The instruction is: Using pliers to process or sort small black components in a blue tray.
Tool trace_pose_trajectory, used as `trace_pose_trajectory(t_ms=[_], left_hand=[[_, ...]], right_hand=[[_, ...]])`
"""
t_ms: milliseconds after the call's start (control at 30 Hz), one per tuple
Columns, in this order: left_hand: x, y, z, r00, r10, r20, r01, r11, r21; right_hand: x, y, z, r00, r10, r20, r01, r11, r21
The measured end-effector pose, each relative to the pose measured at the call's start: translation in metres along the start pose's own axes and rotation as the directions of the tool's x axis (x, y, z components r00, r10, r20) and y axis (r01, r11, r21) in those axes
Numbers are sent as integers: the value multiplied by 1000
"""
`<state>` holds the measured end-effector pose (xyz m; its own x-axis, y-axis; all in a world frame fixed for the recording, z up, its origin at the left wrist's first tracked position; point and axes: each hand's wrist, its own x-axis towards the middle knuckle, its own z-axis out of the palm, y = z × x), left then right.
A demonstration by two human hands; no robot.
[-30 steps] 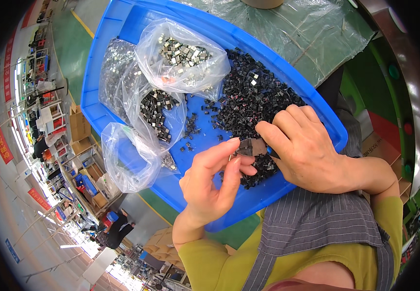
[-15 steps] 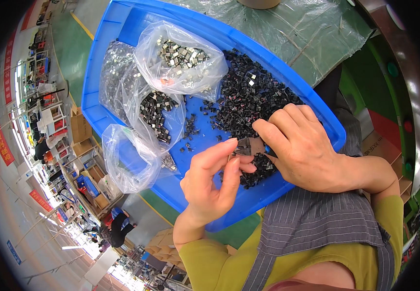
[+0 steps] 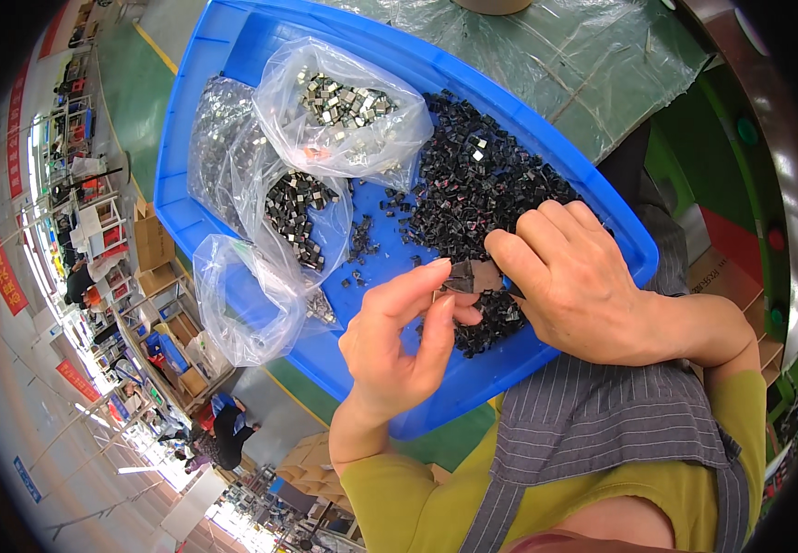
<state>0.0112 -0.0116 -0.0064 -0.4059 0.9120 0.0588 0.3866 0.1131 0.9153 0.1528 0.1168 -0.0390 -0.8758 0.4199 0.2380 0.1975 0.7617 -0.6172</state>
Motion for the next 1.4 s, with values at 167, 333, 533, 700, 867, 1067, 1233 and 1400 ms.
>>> trace_pose_trajectory(t_ms=[167,333,533,700,867,1067,1233,1400], left_hand=[[1,0,-2,1000,0,16,0,1000,-30],[1,0,0,1000,-22,-7,21,997,-68],[3,0,-5,995,26,94,-33,997,75],[2,1,-4,996,12,94,-20,997,80],[3,0,-2,1000,-21,24,20,1000,12],[4,0,-3,999,-21,38,24,998,-56],[2,0,-2,999,-19,30,24,988,-155],[1,3,-2,997,-54,49,61,987,-149]], right_hand=[[-1,0,0,1000,-4,-16,4,1000,20],[-1,0,4,999,10,-49,-10,1000,11],[0,0,3,1000,7,-23,-7,1000,9],[0,0,2,1000,4,-23,-5,1000,-13],[-1,0,3,1000,-1,-29,0,999,-41],[1,0,1,1000,-9,-19,9,999,-32],[1,0,0,1000,-20,-5,20,1000,14],[1,1,-1,998,-13,64,6,993,115]])
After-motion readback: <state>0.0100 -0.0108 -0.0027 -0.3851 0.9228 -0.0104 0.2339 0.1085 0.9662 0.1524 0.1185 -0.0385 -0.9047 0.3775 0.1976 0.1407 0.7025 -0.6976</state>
